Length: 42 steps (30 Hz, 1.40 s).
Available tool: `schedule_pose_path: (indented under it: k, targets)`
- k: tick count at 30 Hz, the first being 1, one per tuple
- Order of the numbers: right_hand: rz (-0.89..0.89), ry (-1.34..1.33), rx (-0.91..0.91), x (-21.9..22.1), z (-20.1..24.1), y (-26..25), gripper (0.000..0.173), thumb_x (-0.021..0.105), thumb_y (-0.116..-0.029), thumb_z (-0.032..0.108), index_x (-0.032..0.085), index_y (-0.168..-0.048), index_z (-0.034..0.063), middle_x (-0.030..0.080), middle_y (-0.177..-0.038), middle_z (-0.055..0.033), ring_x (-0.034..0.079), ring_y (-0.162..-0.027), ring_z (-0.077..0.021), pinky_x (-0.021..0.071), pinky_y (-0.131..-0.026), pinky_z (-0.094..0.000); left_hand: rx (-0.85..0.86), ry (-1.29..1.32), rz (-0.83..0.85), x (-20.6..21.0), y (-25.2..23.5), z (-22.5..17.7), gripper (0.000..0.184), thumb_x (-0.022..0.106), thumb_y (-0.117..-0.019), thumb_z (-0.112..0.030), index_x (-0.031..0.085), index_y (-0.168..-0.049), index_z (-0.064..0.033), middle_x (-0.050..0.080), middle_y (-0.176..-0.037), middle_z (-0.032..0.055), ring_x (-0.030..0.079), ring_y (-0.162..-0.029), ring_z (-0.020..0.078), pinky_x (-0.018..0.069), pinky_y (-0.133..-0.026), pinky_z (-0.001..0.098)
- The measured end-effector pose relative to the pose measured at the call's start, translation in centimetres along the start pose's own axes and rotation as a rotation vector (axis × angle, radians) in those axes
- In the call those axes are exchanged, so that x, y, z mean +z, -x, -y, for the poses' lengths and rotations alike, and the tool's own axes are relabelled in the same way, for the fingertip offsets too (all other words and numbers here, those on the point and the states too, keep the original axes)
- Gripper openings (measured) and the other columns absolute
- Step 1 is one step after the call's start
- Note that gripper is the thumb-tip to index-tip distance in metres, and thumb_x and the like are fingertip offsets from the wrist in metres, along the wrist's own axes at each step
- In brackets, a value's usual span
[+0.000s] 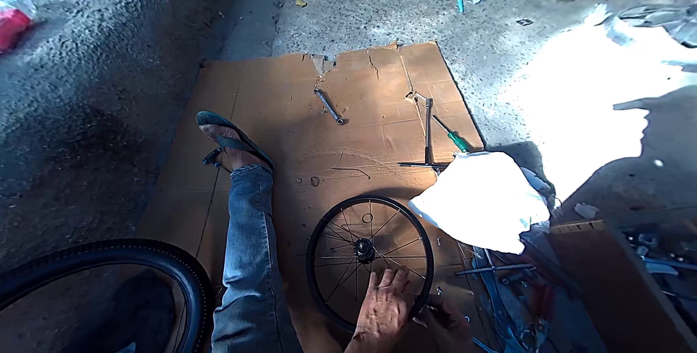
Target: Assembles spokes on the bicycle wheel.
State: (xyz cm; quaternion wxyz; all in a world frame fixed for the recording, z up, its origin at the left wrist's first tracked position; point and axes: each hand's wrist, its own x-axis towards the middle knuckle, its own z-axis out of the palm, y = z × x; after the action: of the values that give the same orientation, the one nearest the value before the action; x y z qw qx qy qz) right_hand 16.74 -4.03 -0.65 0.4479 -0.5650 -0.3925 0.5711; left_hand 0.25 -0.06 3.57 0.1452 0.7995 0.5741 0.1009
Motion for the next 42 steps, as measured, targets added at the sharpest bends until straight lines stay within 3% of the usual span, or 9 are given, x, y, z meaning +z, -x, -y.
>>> schedule_pose_path:
  k: [3,6,11,15,22,28,34,37,42]
  targets:
    - [-0.035,0.045,0.021,0.3,0.8,0.2,0.016,0.068,-0.0901,-0.006,0.069,-0.106,-0.0049,0.074,-0.099,-0.0138,0.074,-0.082,-0.0243,0.0657,-0.075,-0.0403,0.207,0.041,0.115,0.0,-1.3,1.2,0.018,0.059,-0.0986,-0.013,0.073,-0.110,-0.0144,0.073,-0.111,0.0038,0.067,-0.116,0.0245,0.0381,-0.117,0.0564]
    - [-0.042,0.106,0.014,0.6,1.2,0.4,0.018,0.067,-0.0897,-0.005,0.068,-0.107,-0.0043,0.074,-0.098,-0.0124,0.075,-0.082,-0.0225,0.0658,-0.077,-0.0386,0.290,0.144,0.257,-0.8,-3.0,2.0,0.021,0.052,-0.1030,-0.017,0.071,-0.109,-0.0105,0.073,-0.107,0.0075,0.067,-0.111,0.0251,0.0443,-0.111,0.0459]
    - [-0.043,0.250,-0.133,0.3,-0.6,0.2,0.016,0.067,-0.0922,-0.001,0.071,-0.107,-0.0046,0.074,-0.101,-0.0116,0.074,-0.083,-0.0151,0.0642,-0.080,-0.0311,0.277,0.192,0.474,-2.2,-4.5,1.8,0.021,0.053,-0.1036,-0.017,0.069,-0.114,-0.0078,0.069,-0.115,0.0115,0.062,-0.118,0.0305,0.0428,-0.107,0.0503]
    - [0.011,0.229,-0.110,-0.2,-0.8,0.1,0.029,0.071,-0.0903,0.003,0.064,-0.118,-0.0026,0.073,-0.106,-0.0107,0.075,-0.089,-0.0181,0.0656,-0.081,-0.0356,0.373,0.137,0.634,-2.8,-5.4,2.4,0.022,0.051,-0.1061,-0.017,0.068,-0.115,-0.0059,0.066,-0.117,0.0134,0.060,-0.117,0.0337,0.0458,-0.102,0.0520]
    - [-0.008,0.268,-0.197,0.1,-1.1,0.0,0.012,0.068,-0.0915,-0.002,0.071,-0.103,-0.0039,0.074,-0.097,-0.0093,0.073,-0.083,-0.0124,0.0639,-0.079,-0.0285,0.309,0.195,0.573,-2.0,-4.5,2.5,0.028,0.065,-0.0917,-0.020,0.064,-0.117,-0.0087,0.065,-0.116,0.0127,0.059,-0.117,0.0331,0.0431,-0.105,0.0524]
    - [0.040,0.216,-0.135,0.1,-0.4,0.1,0.026,0.070,-0.0895,-0.002,0.063,-0.114,-0.0026,0.074,-0.103,-0.0092,0.075,-0.090,-0.0163,0.0650,-0.083,-0.0330,0.385,0.162,0.546,-2.0,-4.5,2.8,0.023,0.049,-0.1064,-0.017,0.068,-0.114,-0.0067,0.067,-0.114,0.0123,0.060,-0.115,0.0323,0.0466,-0.102,0.0492]
    - [0.008,0.202,-0.171,0.6,-0.8,0.0,0.013,0.065,-0.0914,-0.005,0.068,-0.104,-0.0039,0.074,-0.096,-0.0090,0.074,-0.082,-0.0157,0.0652,-0.078,-0.0326,0.378,0.138,0.554,-2.4,-4.3,2.9,0.028,0.064,-0.0936,-0.019,0.063,-0.119,-0.0066,0.065,-0.117,0.0131,0.059,-0.117,0.0335,0.0458,-0.101,0.0525]
    - [0.052,0.250,-0.184,0.5,-0.7,-0.1,0.014,0.063,-0.0947,-0.003,0.066,-0.108,-0.0051,0.073,-0.099,-0.0100,0.075,-0.084,-0.0163,0.0653,-0.080,-0.0333,0.274,0.235,0.490,-1.8,-4.2,2.8,0.020,0.058,-0.0981,-0.019,0.066,-0.114,-0.0097,0.068,-0.114,0.0110,0.062,-0.115,0.0306,0.0445,-0.103,0.0508]
    - [0.057,0.170,-0.081,0.6,0.1,0.2,0.026,0.069,-0.0878,-0.007,0.060,-0.112,-0.0071,0.072,-0.100,-0.0132,0.075,-0.086,-0.0190,0.0650,-0.081,-0.0367,0.432,0.127,0.618,-3.2,-4.5,3.0,0.023,0.050,-0.1059,-0.014,0.067,-0.118,-0.0027,0.065,-0.121,0.0165,0.059,-0.119,0.0373,0.0475,-0.100,0.0553]
